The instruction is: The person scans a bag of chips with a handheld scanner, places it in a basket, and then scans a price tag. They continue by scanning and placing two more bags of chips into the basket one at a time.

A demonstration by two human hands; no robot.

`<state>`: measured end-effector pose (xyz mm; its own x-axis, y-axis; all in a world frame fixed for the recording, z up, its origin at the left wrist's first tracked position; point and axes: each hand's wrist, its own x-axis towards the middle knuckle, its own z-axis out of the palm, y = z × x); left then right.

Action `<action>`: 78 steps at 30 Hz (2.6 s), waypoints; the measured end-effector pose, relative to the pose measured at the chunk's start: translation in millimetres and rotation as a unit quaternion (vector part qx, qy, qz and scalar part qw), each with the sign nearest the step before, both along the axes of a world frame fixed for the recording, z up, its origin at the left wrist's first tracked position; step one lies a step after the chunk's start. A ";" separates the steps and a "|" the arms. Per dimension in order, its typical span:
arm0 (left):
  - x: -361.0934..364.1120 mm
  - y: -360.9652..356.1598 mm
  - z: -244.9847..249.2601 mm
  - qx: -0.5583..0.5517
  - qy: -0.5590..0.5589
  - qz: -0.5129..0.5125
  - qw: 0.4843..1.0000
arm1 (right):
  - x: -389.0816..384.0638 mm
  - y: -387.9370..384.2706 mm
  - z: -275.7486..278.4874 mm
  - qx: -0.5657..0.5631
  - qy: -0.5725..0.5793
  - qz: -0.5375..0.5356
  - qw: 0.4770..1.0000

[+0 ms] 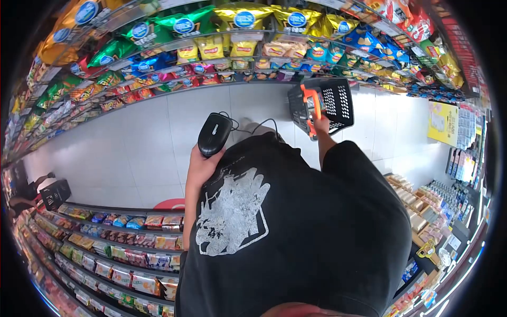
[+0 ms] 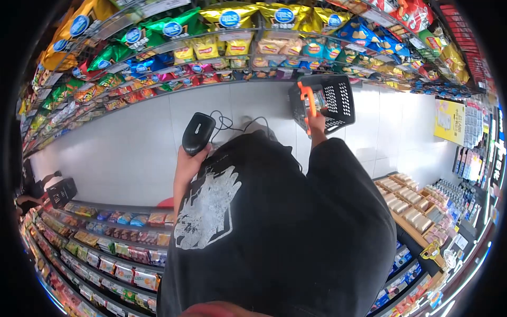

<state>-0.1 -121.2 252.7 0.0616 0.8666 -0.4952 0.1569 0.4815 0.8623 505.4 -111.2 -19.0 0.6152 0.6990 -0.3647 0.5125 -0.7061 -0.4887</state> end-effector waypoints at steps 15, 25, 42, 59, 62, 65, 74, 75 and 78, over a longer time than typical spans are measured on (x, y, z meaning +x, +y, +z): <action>-193.4 -56.3 -12.2 0.010 0.007 0.121 0.993 | -221.9 23.6 -2.1 -0.011 0.055 -0.050 0.997; -274.1 -80.3 -23.2 -0.026 -0.103 0.115 0.988 | -371.9 4.1 13.8 -0.012 0.161 -0.038 0.986; -418.0 58.7 -1.8 0.033 -0.082 -0.038 0.995 | -528.6 42.7 -8.5 0.021 0.186 -0.046 0.981; -432.5 202.7 3.5 0.064 -0.133 -0.206 0.967 | -614.9 69.5 -7.0 0.034 0.452 -0.021 0.891; -434.1 209.7 2.7 0.108 -0.132 -0.212 0.962 | -623.7 69.8 -1.4 0.020 0.409 0.009 0.912; -448.8 217.5 0.7 0.094 -0.132 -0.232 0.959 | -613.6 78.0 11.5 0.042 0.383 -0.007 0.923; -483.0 233.4 5.6 0.087 -0.189 -0.228 0.951 | -651.3 160.9 276.2 0.378 0.116 0.083 0.915; -485.9 235.4 7.2 0.072 -0.193 -0.234 0.950 | -681.7 166.4 317.6 0.446 0.153 0.146 0.870; -488.1 240.3 1.9 0.070 -0.211 -0.231 0.947 | -764.0 172.7 428.9 0.491 0.355 0.533 0.590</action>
<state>-488.2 119.1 254.7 0.6181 0.7534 -0.2244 -0.0500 0.3226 0.9452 -258.6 61.5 409.8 -0.4301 0.6390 0.6377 -0.1711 0.6359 -0.7526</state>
